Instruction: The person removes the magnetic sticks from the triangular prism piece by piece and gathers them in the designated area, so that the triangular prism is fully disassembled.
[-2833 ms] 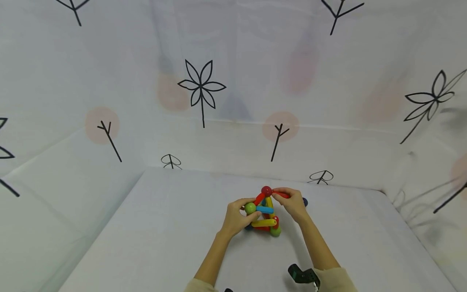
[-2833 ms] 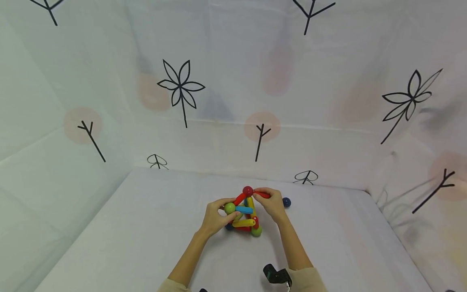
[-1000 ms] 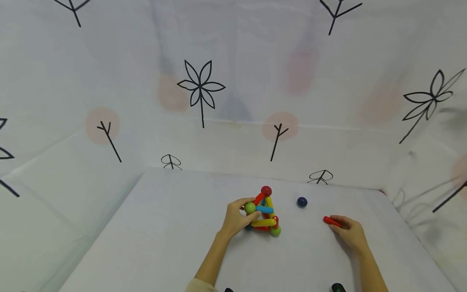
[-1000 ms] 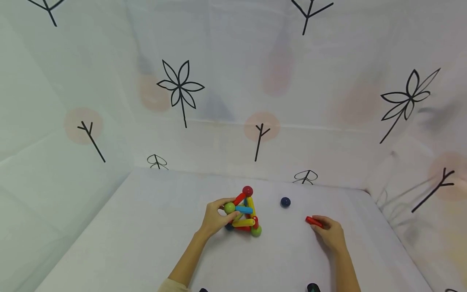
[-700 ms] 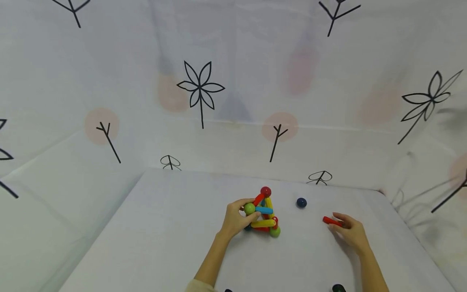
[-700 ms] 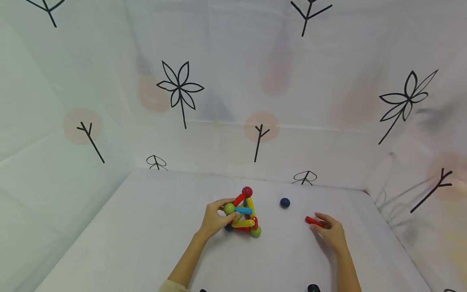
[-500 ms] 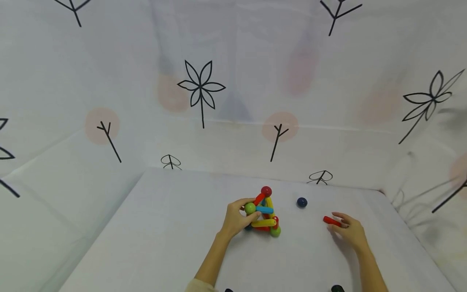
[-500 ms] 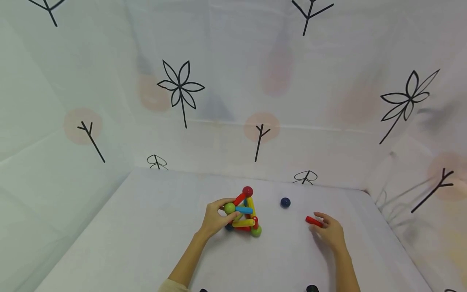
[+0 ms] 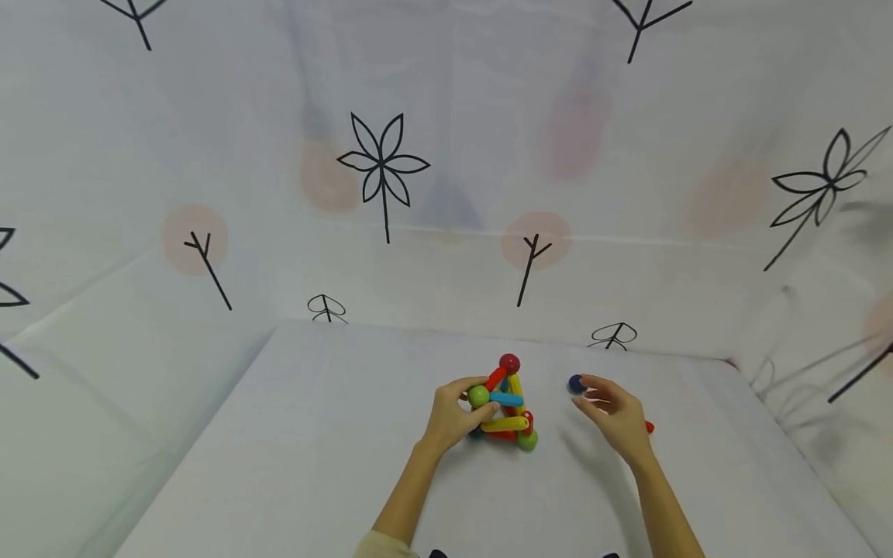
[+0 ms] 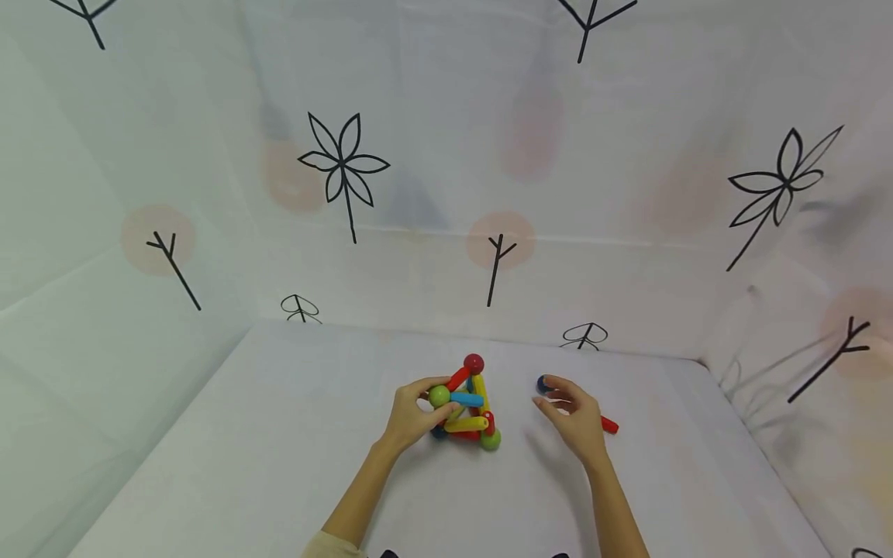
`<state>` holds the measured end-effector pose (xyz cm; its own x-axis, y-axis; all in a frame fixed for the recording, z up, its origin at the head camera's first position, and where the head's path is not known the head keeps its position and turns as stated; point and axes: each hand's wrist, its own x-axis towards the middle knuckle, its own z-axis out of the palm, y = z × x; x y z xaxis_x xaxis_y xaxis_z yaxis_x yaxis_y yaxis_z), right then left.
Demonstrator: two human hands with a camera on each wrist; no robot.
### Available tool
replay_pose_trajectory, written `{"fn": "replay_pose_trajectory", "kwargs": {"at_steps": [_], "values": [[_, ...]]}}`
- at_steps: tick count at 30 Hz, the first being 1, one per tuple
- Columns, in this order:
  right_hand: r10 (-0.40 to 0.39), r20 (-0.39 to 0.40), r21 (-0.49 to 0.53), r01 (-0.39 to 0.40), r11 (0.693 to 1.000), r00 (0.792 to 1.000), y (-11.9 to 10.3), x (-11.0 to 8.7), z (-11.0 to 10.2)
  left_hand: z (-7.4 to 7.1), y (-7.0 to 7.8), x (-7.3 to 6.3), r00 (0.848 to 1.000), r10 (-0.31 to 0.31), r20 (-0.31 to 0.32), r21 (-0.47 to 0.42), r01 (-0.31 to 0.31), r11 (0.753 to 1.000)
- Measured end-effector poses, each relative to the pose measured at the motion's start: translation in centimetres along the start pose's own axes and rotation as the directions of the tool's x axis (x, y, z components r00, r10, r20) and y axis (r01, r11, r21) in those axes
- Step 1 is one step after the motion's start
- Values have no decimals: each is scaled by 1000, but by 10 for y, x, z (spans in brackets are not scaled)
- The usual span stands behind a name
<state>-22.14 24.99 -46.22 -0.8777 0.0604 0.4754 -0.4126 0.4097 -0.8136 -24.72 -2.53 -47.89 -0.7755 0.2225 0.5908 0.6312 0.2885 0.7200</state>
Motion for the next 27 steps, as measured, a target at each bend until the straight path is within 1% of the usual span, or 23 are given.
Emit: {"fn": "replay_pose_trajectory", "kwargs": {"at_steps": [2,4,9,12,15,19,24,27], "values": [[-10,48,37,8,999,999,-8,1,9,0,0,0,1000,-1,4,-3,1,1000],[-12,86,52,7,999,996,-14,2,17,0,0,0,1000,-3,10,-7,3,1000],[-20,201,17,17,1000,979,-23,4,36,-1,1,-1,1000,3,8,-7,-3,1000],[-23,257,-7,25,1000,966,-24,5,46,-1,0,-2,1000,24,4,-7,-24,1000],[-5,301,7,3,1000,954,-25,4,56,-1,1,-4,999,42,0,-14,-42,999],[19,340,34,-33,999,940,-29,2,64,-2,3,-6,999,41,-5,-20,-41,999],[30,335,-24,-23,999,942,-39,-1,68,-3,3,-6,1000,24,6,-16,-23,1000],[16,330,-33,-5,999,944,-47,-1,71,-4,2,-7,1000,12,14,-17,-12,1000]]}}
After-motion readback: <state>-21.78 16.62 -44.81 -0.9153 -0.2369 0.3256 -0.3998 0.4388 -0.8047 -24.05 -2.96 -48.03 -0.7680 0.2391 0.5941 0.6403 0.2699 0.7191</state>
